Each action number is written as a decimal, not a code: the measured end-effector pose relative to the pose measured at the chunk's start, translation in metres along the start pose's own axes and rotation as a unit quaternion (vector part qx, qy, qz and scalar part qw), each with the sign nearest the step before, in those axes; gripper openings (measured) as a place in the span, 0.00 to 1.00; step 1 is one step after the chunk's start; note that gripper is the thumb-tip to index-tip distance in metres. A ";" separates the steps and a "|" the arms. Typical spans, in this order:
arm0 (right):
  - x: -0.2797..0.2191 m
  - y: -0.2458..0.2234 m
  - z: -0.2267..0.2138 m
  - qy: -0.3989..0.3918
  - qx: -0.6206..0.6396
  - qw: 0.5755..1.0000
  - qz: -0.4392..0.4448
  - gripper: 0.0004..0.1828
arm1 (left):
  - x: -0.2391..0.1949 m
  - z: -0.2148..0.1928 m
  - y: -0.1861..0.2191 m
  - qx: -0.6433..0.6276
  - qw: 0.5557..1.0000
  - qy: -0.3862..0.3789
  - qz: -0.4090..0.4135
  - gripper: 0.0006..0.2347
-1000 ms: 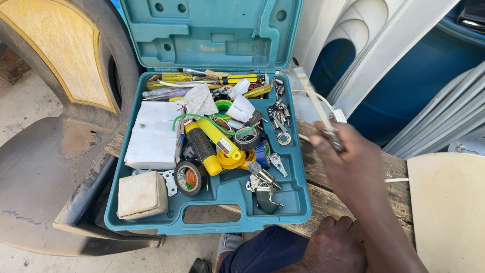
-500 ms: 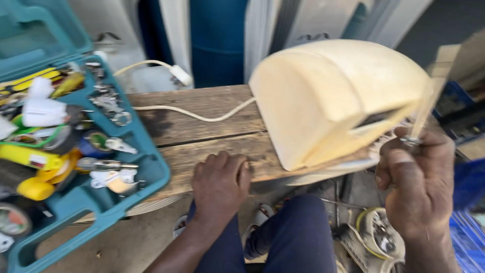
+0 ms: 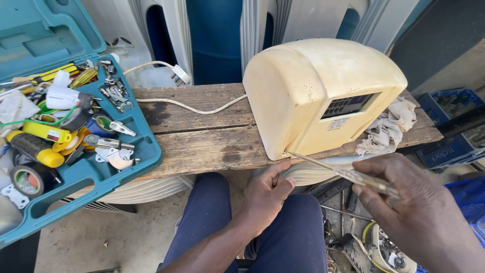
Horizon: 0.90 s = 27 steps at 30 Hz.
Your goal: The person disassembles a hand dryer by unscrewing the outer casing with a screwdriver and then inspecting the internal electrical components and wiring.
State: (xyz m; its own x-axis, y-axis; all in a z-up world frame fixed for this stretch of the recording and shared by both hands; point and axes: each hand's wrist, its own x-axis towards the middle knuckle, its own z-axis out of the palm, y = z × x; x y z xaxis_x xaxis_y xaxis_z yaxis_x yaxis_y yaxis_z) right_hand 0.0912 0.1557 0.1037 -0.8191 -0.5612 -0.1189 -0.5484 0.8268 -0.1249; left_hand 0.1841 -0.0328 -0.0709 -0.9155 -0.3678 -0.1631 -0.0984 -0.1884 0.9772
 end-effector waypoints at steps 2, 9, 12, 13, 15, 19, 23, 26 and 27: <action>-0.005 -0.025 -0.010 0.087 0.153 0.981 0.083 0.20 | -0.001 0.003 0.004 -0.145 0.989 -0.005 -0.036 0.30; 0.005 -0.048 -0.012 0.143 0.140 0.978 0.049 0.32 | 0.007 0.009 -0.031 -0.250 0.965 -0.070 0.032 0.36; 0.016 -0.048 -0.003 0.216 0.140 0.964 -0.073 0.31 | 0.006 0.014 -0.033 -0.270 0.957 -0.089 0.052 0.39; 0.021 -0.047 0.001 0.229 0.124 0.959 -0.109 0.29 | 0.006 0.016 -0.033 -0.286 0.952 -0.094 0.060 0.40; 0.029 -0.045 0.006 0.243 0.105 0.953 -0.145 0.28 | 0.005 0.018 -0.032 -0.303 0.945 -0.101 0.070 0.41; 0.040 -0.046 0.011 0.269 0.111 0.936 -0.201 0.27 | 0.003 0.021 -0.032 -0.318 0.942 -0.089 0.064 0.42; 0.042 -0.053 0.012 0.233 0.126 0.948 -0.177 0.29 | 0.002 0.021 -0.031 -0.319 0.943 -0.084 0.055 0.42; 0.047 -0.050 0.017 0.240 0.124 0.942 -0.200 0.28 | 0.000 0.019 -0.029 -0.320 0.942 -0.095 0.044 0.42; 0.046 -0.050 0.017 0.239 0.124 0.942 -0.201 0.28 | -0.001 0.020 -0.029 -0.321 0.941 -0.094 0.043 0.42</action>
State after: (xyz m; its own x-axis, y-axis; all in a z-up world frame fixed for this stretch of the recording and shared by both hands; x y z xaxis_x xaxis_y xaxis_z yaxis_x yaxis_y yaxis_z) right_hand 0.0836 0.0875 0.0874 -0.5692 -0.6965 0.4369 -0.8222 0.4844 -0.2988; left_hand 0.1801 -0.0092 -0.0966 -0.9682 -0.2501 -0.0002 0.1804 -0.6989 0.6921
